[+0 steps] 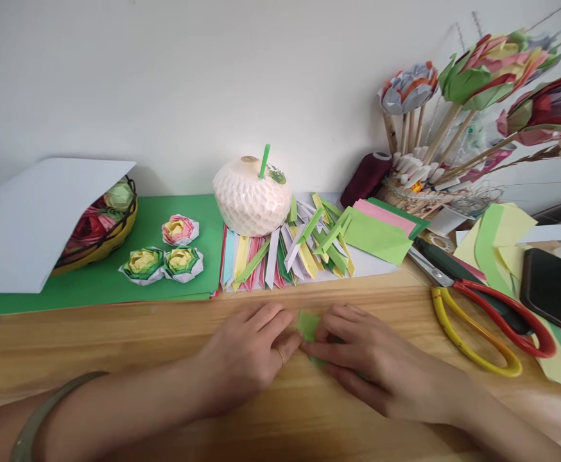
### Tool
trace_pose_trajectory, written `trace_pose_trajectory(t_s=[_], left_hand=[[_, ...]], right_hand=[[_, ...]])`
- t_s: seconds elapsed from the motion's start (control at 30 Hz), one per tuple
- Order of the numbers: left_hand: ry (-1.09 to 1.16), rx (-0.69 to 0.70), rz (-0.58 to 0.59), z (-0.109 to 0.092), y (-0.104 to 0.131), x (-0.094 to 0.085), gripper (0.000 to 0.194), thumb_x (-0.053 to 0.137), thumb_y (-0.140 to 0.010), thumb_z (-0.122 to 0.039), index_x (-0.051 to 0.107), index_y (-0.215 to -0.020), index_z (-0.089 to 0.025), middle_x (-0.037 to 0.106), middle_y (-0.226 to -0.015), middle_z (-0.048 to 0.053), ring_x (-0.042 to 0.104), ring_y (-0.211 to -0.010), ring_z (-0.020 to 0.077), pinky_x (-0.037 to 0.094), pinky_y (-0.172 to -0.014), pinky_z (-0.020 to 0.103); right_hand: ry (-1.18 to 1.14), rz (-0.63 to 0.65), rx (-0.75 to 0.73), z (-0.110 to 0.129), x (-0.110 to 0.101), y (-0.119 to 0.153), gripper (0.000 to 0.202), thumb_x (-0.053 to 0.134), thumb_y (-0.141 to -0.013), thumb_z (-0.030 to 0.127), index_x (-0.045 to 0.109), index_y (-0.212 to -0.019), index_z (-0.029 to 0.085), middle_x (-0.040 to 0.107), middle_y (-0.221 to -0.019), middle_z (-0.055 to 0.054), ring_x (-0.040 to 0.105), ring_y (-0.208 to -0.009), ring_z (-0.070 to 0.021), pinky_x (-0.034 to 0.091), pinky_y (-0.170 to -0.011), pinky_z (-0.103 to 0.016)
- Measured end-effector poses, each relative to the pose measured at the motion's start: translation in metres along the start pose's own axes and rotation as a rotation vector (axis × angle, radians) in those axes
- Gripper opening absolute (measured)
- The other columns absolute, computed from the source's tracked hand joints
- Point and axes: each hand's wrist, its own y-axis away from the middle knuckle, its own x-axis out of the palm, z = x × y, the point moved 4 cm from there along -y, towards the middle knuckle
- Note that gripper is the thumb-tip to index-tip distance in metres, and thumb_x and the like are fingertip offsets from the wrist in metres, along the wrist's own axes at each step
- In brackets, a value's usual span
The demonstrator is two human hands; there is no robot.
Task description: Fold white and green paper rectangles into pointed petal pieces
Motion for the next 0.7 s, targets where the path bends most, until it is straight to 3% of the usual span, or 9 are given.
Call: trace_pose_trajectory(t_s=[0.17,0.43,0.6,0.7], left_hand=[[0.082,0.018,-0.069,0.002,0.000,-0.003,0.018,0.046,-0.093,-0.008,0.061,-0.100,-0.005,0.065,-0.094,0.010,0.059,-0.090,0.0229,0.056,-0.074,0.036],[0.019,0.071,-0.048,0.001,-0.003,-0.004,0.018,0.047,-0.092,-0.008,0.064,-0.097,-0.007,0.067,-0.095,0.010,0.059,-0.095,0.0224,0.052,-0.084,0.038],[-0.026,0.141,-0.049,0.000,-0.006,-0.012,0.029,0.037,-0.096,-0.008,0.066,-0.095,-0.007,0.068,-0.096,0.009,0.060,-0.094,0.0218,0.051,-0.085,0.038],[-0.025,0.160,-0.031,0.001,-0.005,-0.011,0.030,0.035,-0.096,-0.010,0.065,-0.100,-0.007,0.068,-0.100,0.010,0.060,-0.098,0.0231,0.050,-0.088,0.041]], right_hand=[[-0.032,-0.041,0.024,0.002,0.002,-0.005,0.028,0.044,-0.090,0.012,0.057,-0.115,0.017,0.054,-0.095,-0.007,0.046,-0.089,-0.0193,0.041,-0.079,-0.035],[-0.205,-0.142,0.050,-0.005,-0.003,0.000,0.023,0.049,-0.091,0.016,0.063,-0.109,0.019,0.060,-0.096,-0.007,0.056,-0.089,-0.0165,0.047,-0.076,-0.028],[-0.101,-0.427,0.277,-0.021,-0.001,0.002,0.018,0.050,-0.091,0.021,0.065,-0.101,0.019,0.063,-0.091,-0.007,0.061,-0.080,-0.0169,0.049,-0.069,-0.029],[-0.059,-0.442,0.363,-0.025,0.004,0.000,0.019,0.056,-0.086,0.022,0.064,-0.103,0.019,0.064,-0.087,-0.005,0.061,-0.075,-0.0165,0.049,-0.064,-0.027]])
